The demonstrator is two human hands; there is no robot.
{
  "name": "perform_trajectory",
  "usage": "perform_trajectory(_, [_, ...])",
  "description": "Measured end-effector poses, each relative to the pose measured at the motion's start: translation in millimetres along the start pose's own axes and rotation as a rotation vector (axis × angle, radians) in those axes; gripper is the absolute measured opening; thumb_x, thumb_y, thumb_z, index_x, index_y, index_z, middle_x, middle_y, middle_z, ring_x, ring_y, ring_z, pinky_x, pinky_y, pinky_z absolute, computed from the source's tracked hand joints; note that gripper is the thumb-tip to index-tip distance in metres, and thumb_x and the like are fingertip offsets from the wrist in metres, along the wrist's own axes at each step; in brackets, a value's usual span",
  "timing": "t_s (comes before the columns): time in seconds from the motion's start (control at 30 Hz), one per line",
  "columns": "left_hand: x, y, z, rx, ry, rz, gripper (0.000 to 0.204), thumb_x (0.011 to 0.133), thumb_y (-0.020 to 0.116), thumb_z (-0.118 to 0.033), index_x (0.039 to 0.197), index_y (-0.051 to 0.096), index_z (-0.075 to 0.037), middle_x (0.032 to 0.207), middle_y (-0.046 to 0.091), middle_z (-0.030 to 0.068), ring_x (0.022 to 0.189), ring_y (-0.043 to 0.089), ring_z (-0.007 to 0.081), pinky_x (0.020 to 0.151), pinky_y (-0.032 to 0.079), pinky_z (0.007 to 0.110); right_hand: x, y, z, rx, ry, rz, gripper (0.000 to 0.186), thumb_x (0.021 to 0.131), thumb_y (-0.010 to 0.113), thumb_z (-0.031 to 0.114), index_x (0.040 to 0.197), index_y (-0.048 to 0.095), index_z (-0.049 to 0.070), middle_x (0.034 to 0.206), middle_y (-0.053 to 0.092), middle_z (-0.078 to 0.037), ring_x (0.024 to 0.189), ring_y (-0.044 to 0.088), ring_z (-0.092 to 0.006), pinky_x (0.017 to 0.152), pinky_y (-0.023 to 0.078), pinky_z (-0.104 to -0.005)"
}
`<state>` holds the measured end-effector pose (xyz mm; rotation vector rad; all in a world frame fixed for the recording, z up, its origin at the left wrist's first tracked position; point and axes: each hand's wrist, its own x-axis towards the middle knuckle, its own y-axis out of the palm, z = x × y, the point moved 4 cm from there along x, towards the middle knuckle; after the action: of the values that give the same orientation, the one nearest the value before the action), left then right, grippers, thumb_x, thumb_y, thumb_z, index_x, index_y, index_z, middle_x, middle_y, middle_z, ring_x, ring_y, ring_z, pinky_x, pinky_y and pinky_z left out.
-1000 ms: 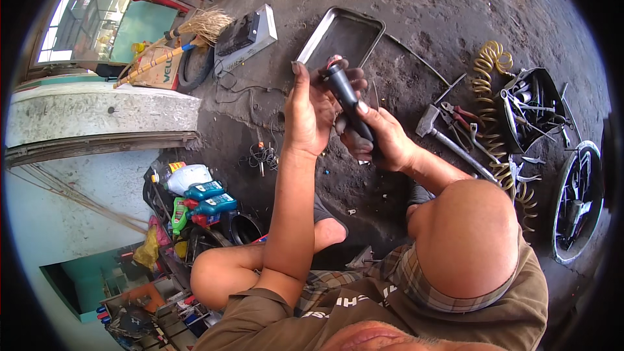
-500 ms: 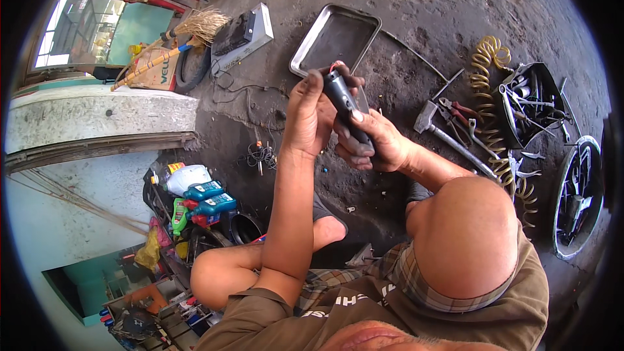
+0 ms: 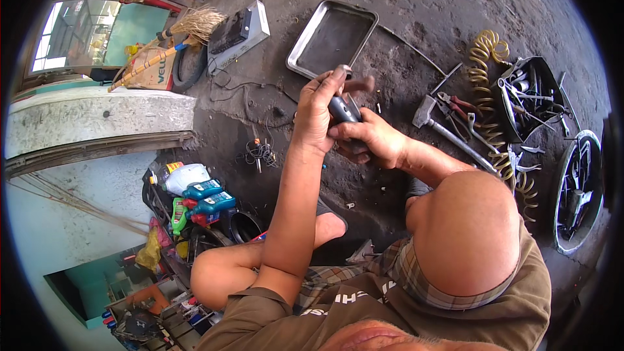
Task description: The person sits on the floor and uses a knife to scrape the inside of a black cylindrical object. They then use pliers to pull and adjust wires inside the cylinder. The person continues to manipulate the wires and the cylinder throughout the clip.
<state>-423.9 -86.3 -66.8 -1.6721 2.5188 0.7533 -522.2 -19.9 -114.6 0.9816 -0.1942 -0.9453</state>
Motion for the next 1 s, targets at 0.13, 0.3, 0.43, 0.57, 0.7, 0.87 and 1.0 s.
perform_trajectory(0.13, [3,-1,5,0.112,0.107,-0.137,0.030,0.105,0.066,-0.035,0.119,0.069,-0.009,0.131,0.073,0.0236,0.129,0.066,0.0228,0.110,0.046,0.037,0,-6,-1,-0.186,-0.074,-0.109,0.022,0.094,0.073,0.024,0.087,0.064,0.004,0.063,0.054,0.000,0.046,0.047,-0.0097,0.041,0.033,-0.0288])
perform_trajectory(0.3, [3,-2,12,0.096,0.117,-0.168,0.027,0.104,0.066,-0.028,0.114,0.072,-0.005,0.116,0.077,0.0220,0.111,0.074,0.0241,0.100,0.052,0.034,5,-15,-8,-0.376,-0.166,-0.240,0.024,0.090,0.073,0.021,0.087,0.067,-0.001,0.067,0.060,-0.002,0.053,0.053,-0.0111,0.047,0.040,-0.0316])
perform_trajectory(0.43, [0,-5,21,0.082,0.134,-0.236,0.024,0.102,0.067,-0.024,0.109,0.073,-0.002,0.104,0.078,0.0192,0.101,0.076,0.0239,0.086,0.055,0.030,3,-16,-9,-0.476,-0.200,-0.265,0.026,0.088,0.073,0.020,0.085,0.067,-0.005,0.069,0.063,-0.004,0.059,0.058,-0.0124,0.054,0.046,-0.0341])
perform_trajectory(0.57, [-2,-6,27,0.083,0.158,-0.271,0.025,0.102,0.068,-0.026,0.108,0.074,-0.002,0.102,0.077,0.0166,0.096,0.075,0.0218,0.079,0.055,0.029,4,-23,-10,-0.650,-0.202,-0.244,0.027,0.087,0.073,0.021,0.085,0.068,-0.006,0.068,0.064,-0.005,0.061,0.059,-0.0127,0.057,0.048,-0.0348])
perform_trajectory(0.7, [1,-23,33,0.151,0.161,-0.354,0.036,0.104,0.070,-0.040,0.105,0.071,-0.004,0.102,0.076,0.0127,0.095,0.073,0.0189,0.081,0.053,0.029,14,-32,-5,-0.715,-0.226,-0.203,0.040,0.091,0.079,0.036,0.098,0.069,-0.003,0.072,0.064,-0.002,0.062,0.058,-0.0117,0.055,0.046,-0.0329])
perform_trajectory(0.87, [2,-63,44,0.040,0.085,-0.525,0.054,0.101,0.062,-0.068,0.093,0.057,-0.015,0.101,0.076,0.0089,0.107,0.073,0.0207,0.095,0.045,0.034,24,-76,-37,-0.730,-0.092,-0.301,0.079,0.097,0.066,0.068,0.136,0.061,-0.001,0.096,0.066,-0.009,0.081,0.063,-0.0173,0.065,0.051,-0.0329])
perform_trajectory(1.0, [2,-66,48,0.023,-0.024,-0.476,0.057,0.104,0.051,-0.072,0.101,0.056,-0.015,0.117,0.077,0.0209,0.112,0.073,0.0271,0.098,0.052,0.037,20,-93,-49,-1.232,-0.336,-0.465,0.091,0.099,0.060,0.072,0.147,0.055,-0.005,0.112,0.070,-0.016,0.105,0.068,-0.0253,0.089,0.056,-0.0399])
